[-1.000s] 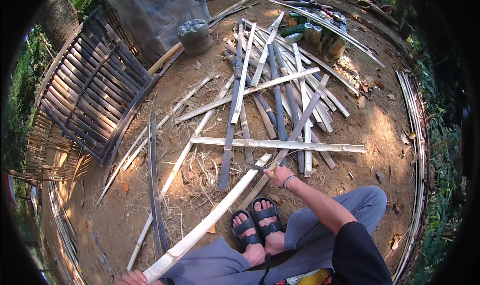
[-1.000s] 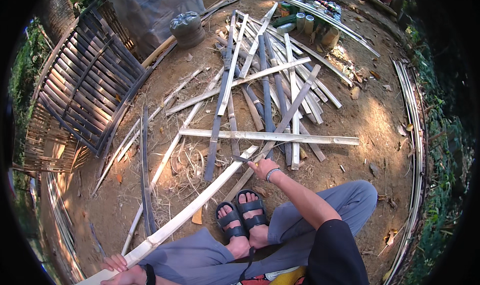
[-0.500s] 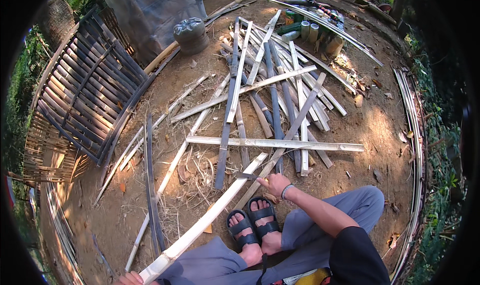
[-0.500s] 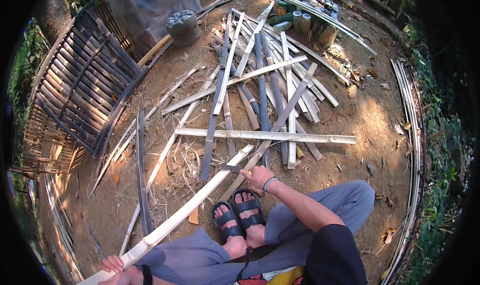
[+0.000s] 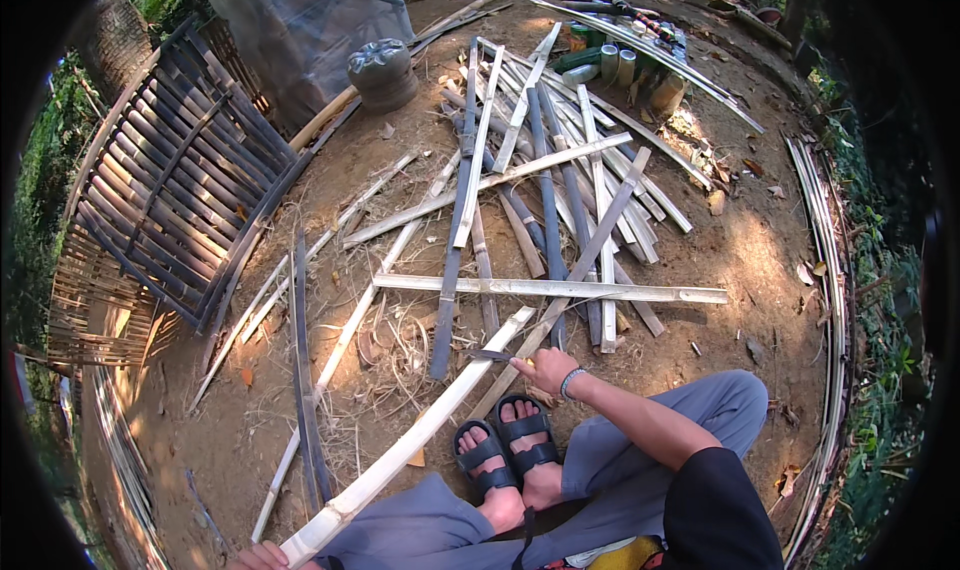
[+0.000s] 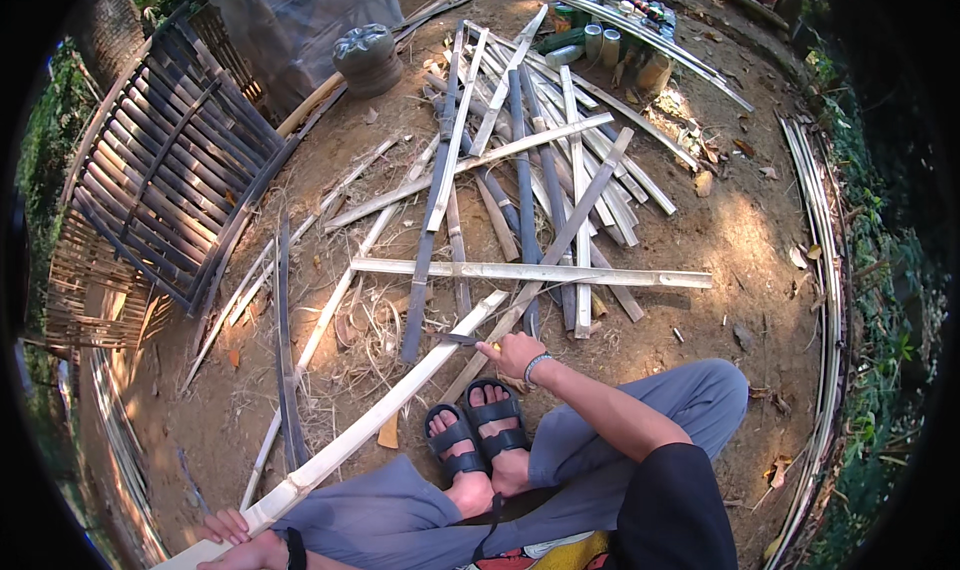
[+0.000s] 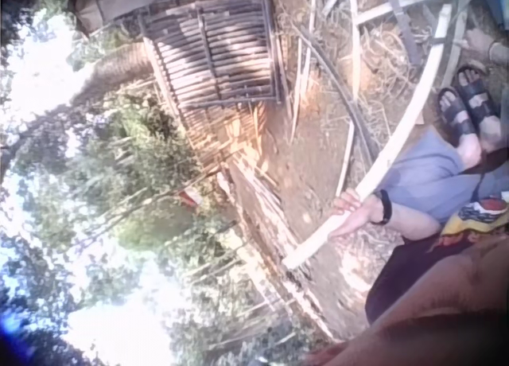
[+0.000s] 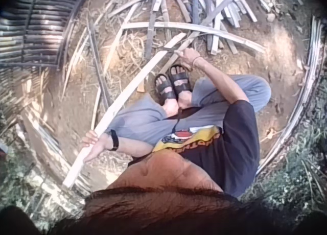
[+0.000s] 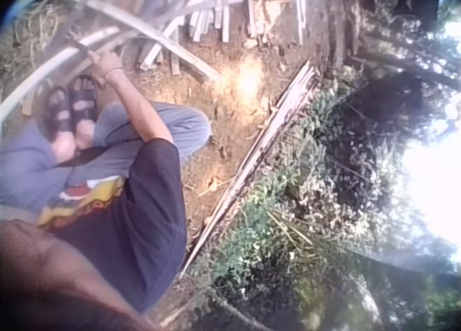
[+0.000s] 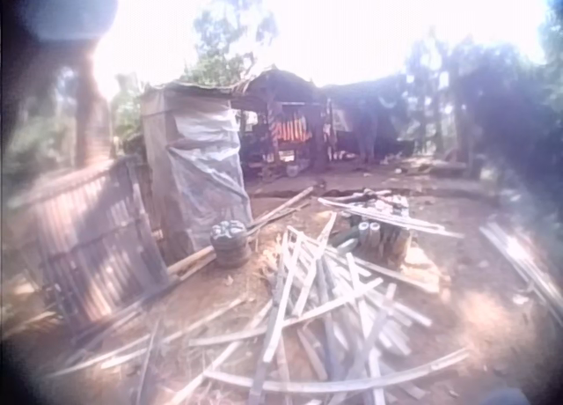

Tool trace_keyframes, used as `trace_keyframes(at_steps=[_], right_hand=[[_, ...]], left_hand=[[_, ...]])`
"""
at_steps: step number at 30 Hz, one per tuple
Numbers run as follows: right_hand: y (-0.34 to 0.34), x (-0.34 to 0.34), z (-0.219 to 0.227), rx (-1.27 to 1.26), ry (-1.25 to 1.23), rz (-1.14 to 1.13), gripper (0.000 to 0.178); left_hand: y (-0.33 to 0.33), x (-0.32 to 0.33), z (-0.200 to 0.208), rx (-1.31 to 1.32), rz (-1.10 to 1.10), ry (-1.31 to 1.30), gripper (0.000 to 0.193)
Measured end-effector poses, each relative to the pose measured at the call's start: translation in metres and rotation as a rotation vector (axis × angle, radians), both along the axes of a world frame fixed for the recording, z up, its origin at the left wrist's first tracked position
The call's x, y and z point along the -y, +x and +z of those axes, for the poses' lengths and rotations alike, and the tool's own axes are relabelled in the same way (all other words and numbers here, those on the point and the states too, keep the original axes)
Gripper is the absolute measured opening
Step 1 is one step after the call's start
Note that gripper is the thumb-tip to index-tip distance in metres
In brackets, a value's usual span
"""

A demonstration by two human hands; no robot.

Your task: The person uses a knife to strip and smooth lengths of bamboo while sitting on the ground outdoors.

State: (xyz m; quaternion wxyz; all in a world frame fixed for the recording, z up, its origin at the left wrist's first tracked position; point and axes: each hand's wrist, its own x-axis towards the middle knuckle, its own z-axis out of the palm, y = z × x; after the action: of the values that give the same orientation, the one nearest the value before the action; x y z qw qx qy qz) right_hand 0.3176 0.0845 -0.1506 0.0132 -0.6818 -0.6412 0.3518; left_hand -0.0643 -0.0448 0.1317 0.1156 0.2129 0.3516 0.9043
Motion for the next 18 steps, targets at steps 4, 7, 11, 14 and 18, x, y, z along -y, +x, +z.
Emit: trace_keyframes(at_steps=[4,7,11,14,18], right_hand=[[0.024,-0.012,-0.011,0.078,0.02,-0.252,0.079],[0.004,0.006,0.0,0.001,0.001,-0.047,0.079],[0.055,-0.019,-0.02,0.106,-0.012,-0.193,0.077],[-0.04,0.007,0.047,-0.088,0.011,0.011,0.072],[-0.093,0.072,0.127,-0.335,0.281,0.165,0.048]], left_hand=[[0.009,-0.007,0.008,-0.004,0.066,-0.025,0.065],[0.004,-0.002,-0.002,-0.007,-0.003,-0.006,0.066],[0.008,-0.003,-0.007,0.031,-0.09,0.034,0.068],[0.017,0.017,0.025,-0.137,-0.045,0.029,0.056],[0.023,0.013,0.011,-0.212,-0.151,0.026,0.056]])
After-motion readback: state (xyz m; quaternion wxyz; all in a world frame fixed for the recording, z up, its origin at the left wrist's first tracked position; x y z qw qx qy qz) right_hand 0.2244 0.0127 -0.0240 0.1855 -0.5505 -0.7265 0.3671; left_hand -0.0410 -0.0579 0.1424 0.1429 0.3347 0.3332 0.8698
